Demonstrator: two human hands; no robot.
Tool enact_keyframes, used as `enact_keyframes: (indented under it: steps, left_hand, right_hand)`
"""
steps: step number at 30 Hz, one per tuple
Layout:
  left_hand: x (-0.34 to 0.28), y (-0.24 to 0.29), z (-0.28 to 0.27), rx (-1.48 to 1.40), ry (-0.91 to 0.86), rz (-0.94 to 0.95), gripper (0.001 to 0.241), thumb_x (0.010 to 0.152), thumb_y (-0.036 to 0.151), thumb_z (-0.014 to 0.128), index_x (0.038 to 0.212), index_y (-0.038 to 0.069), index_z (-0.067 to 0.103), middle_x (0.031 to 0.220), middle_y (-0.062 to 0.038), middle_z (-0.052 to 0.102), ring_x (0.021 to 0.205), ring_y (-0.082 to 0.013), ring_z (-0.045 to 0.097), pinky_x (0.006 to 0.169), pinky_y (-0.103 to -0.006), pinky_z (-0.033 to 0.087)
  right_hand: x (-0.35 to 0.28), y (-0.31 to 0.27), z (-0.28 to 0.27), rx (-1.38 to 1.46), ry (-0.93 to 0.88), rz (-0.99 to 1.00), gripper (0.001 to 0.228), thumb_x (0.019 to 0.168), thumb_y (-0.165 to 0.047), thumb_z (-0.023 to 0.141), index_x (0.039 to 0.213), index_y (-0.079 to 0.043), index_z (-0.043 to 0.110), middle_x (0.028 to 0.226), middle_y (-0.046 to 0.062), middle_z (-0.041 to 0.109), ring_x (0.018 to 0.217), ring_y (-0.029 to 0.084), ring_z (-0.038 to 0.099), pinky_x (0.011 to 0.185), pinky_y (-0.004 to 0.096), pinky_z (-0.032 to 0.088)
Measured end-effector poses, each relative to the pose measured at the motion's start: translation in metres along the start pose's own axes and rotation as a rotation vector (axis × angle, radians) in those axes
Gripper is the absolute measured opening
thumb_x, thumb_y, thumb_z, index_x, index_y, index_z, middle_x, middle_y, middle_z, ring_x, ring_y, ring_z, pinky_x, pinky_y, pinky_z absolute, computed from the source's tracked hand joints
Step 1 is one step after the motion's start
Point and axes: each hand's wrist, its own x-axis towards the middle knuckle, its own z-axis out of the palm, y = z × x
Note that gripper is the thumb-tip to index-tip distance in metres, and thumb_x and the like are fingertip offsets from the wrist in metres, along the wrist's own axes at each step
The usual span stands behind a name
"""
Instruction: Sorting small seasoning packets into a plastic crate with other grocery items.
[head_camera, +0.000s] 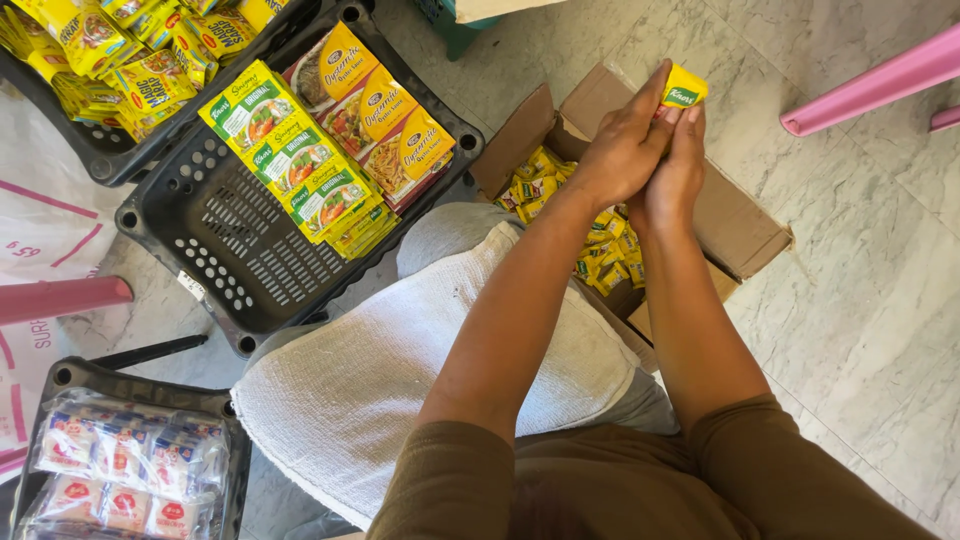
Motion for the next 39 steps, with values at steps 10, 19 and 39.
enact_keyframes:
  steps: [10, 19, 39]
  left_hand:
    - [-0.025, 0.093, -0.101, 0.126, 0.244, 0.22, 0.066, 0.108, 0.035, 0.053, 0.165, 0.017, 0.026, 0.171, -0.022, 0.026, 0.15, -0.0436, 0.043, 0.113, -0.0436, 0.048]
    - [-0.103, 0.077, -0.277, 0.432, 0.889, 0.314, 0.042, 0.111, 0.019, 0.066, 0.145, 0.007, 0.044, 0.145, -0.019, 0.052, 0.138, -0.0355, 0.052, 0.114, -0.0381, 0.043]
    - [-0.219, -0.156, -0.429, -0.752, 1.086, -0.178, 0.038, 0.103, 0.031, 0.061, 0.133, 0.009, 0.056, 0.108, -0.009, 0.068, 0.081, -0.0242, 0.072, 0.071, -0.0404, 0.064]
  right_hand:
    - [0.005, -0.054, 0.126, 0.19, -0.235, -0.018, 0.056, 0.116, -0.049, 0.039, 0.149, -0.005, 0.046, 0.136, 0.007, 0.06, 0.123, 0.018, 0.057, 0.112, 0.036, 0.048]
    - [-0.01, 0.024, 0.306, -0.021, -0.571, -0.061, 0.049, 0.112, -0.053, 0.046, 0.124, -0.007, 0.055, 0.116, 0.0, 0.055, 0.109, 0.013, 0.051, 0.101, 0.033, 0.048]
    - [-0.065, 0.13, 0.344, -1.025, -1.267, -0.213, 0.054, 0.1, -0.03, 0.072, 0.147, -0.011, 0.055, 0.126, 0.013, 0.07, 0.1, 0.027, 0.07, 0.088, 0.042, 0.055]
